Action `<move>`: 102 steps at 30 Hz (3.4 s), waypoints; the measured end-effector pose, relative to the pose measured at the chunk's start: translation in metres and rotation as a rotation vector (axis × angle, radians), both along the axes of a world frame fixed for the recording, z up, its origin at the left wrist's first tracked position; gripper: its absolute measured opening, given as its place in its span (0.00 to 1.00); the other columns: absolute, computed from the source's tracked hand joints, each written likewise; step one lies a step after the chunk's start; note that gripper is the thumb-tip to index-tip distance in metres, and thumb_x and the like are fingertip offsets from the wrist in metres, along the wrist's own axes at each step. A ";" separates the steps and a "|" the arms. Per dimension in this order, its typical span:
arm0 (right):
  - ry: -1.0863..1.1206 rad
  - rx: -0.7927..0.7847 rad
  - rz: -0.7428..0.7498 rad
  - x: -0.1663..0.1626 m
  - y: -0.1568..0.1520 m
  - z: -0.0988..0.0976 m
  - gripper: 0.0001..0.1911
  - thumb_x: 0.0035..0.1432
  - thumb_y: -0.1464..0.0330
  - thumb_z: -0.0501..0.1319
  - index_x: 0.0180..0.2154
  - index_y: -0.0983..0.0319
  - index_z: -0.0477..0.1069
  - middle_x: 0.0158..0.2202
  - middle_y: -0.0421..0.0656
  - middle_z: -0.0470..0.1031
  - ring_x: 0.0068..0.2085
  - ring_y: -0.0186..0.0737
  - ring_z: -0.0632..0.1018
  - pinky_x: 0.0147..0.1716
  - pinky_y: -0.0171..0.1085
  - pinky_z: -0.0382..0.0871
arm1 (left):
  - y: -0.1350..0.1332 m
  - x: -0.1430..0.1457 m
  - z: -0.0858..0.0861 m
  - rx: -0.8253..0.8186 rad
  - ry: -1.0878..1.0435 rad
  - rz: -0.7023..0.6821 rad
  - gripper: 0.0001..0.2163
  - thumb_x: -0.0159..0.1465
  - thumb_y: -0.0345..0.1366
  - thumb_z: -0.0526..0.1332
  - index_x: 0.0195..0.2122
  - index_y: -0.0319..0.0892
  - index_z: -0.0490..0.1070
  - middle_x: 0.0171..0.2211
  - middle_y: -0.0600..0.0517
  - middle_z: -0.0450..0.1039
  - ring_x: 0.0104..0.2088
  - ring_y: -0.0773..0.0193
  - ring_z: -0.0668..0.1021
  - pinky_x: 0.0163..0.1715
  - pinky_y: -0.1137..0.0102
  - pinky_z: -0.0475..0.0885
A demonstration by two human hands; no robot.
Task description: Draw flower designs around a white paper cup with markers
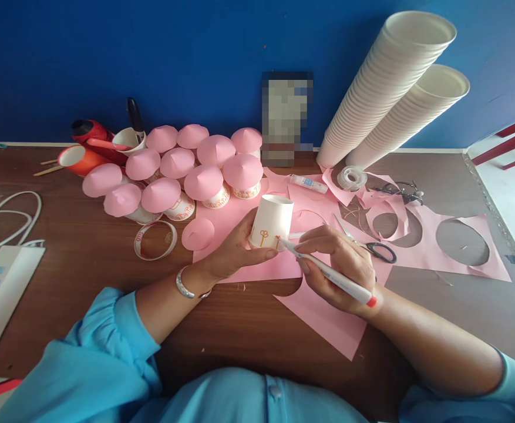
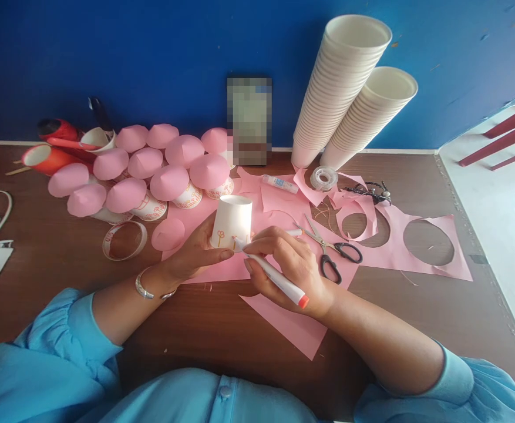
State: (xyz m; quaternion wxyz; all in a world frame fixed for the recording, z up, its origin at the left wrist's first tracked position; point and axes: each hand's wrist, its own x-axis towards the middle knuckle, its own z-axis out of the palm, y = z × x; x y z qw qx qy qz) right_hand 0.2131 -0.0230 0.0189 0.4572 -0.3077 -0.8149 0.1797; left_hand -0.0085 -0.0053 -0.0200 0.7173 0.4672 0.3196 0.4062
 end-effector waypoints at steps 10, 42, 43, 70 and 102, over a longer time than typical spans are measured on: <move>0.002 0.010 -0.024 0.000 0.001 -0.002 0.12 0.65 0.76 0.62 0.48 0.57 0.73 0.34 0.43 0.80 0.35 0.43 0.84 0.30 0.41 0.80 | 0.000 -0.001 0.001 -0.011 0.024 0.002 0.30 0.58 0.41 0.77 0.61 0.49 0.72 0.55 0.46 0.76 0.52 0.52 0.77 0.50 0.61 0.73; 0.007 0.028 -0.051 0.000 0.001 -0.002 0.10 0.66 0.76 0.62 0.46 0.59 0.72 0.35 0.45 0.80 0.35 0.42 0.83 0.32 0.39 0.80 | 0.001 -0.001 0.003 -0.011 0.002 -0.011 0.27 0.59 0.40 0.76 0.58 0.49 0.72 0.51 0.49 0.75 0.49 0.57 0.76 0.49 0.63 0.72; 0.005 0.029 -0.053 0.000 0.001 -0.002 0.09 0.66 0.76 0.62 0.46 0.59 0.72 0.35 0.45 0.80 0.35 0.41 0.83 0.32 0.39 0.80 | 0.001 -0.001 0.002 -0.012 0.002 -0.009 0.27 0.59 0.40 0.76 0.58 0.49 0.72 0.50 0.49 0.75 0.49 0.57 0.75 0.49 0.63 0.72; -0.002 0.028 -0.051 -0.001 0.000 0.000 0.10 0.64 0.77 0.63 0.45 0.58 0.72 0.35 0.44 0.80 0.34 0.41 0.83 0.31 0.38 0.79 | 0.004 -0.003 -0.003 0.023 -0.020 -0.031 0.30 0.60 0.41 0.76 0.64 0.53 0.71 0.58 0.47 0.75 0.57 0.51 0.76 0.55 0.59 0.72; -0.026 0.026 -0.047 -0.003 -0.001 0.002 0.10 0.65 0.77 0.62 0.44 0.58 0.71 0.33 0.42 0.79 0.33 0.41 0.83 0.29 0.38 0.78 | 0.003 -0.002 -0.003 0.015 -0.003 0.000 0.31 0.59 0.40 0.77 0.64 0.51 0.72 0.56 0.46 0.77 0.55 0.51 0.77 0.53 0.60 0.73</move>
